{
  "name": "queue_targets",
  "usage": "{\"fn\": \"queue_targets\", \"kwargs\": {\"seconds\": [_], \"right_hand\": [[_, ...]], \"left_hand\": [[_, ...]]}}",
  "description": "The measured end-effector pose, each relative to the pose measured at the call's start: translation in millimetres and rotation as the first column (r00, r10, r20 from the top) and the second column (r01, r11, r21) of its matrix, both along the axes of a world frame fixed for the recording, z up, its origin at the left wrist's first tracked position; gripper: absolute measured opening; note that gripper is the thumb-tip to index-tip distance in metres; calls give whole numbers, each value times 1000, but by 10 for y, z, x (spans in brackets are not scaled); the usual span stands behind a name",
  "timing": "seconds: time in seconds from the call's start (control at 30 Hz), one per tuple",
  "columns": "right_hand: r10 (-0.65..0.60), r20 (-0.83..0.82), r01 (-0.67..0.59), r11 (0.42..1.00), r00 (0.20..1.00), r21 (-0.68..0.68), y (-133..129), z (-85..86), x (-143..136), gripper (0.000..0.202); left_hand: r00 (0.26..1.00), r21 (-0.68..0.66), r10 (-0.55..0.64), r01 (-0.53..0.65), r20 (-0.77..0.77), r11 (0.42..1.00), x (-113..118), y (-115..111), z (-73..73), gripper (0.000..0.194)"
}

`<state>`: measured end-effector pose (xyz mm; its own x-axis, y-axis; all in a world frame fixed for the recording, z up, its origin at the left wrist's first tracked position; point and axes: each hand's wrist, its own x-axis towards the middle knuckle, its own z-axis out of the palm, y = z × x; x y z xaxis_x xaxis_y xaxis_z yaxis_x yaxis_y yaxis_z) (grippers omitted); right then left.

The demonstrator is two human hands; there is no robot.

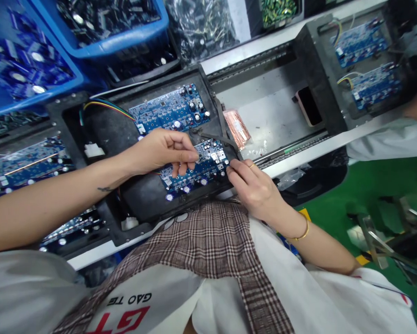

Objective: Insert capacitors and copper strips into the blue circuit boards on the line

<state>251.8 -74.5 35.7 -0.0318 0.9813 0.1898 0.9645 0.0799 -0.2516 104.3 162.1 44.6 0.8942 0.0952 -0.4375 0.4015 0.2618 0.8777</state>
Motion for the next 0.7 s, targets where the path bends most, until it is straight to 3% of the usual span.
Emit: {"fn": "queue_targets", "kwargs": {"seconds": [0.07,0.2,0.37,0.5,0.7], "right_hand": [[-6,-45,7,1000,999,16,30,22,27,24],[-154,-178,173,980,972,95,91,64,52,11],[-232,-251,258,963,940,74,88,45,33,8],[-270,-209,286,957,940,49,67,6,5,7],[-271,11,271,962,962,45,82,11,-95,10]], "left_hand": [[1000,14,3,-3,1,1000,-6,0,-7,22],[1000,43,-14,13,24,999,-4,0,-10,24],[993,81,-97,91,72,993,1,25,-36,27],[983,118,-158,147,91,982,-17,39,-66,29],[970,174,-227,211,81,962,-20,5,-113,25]]}}
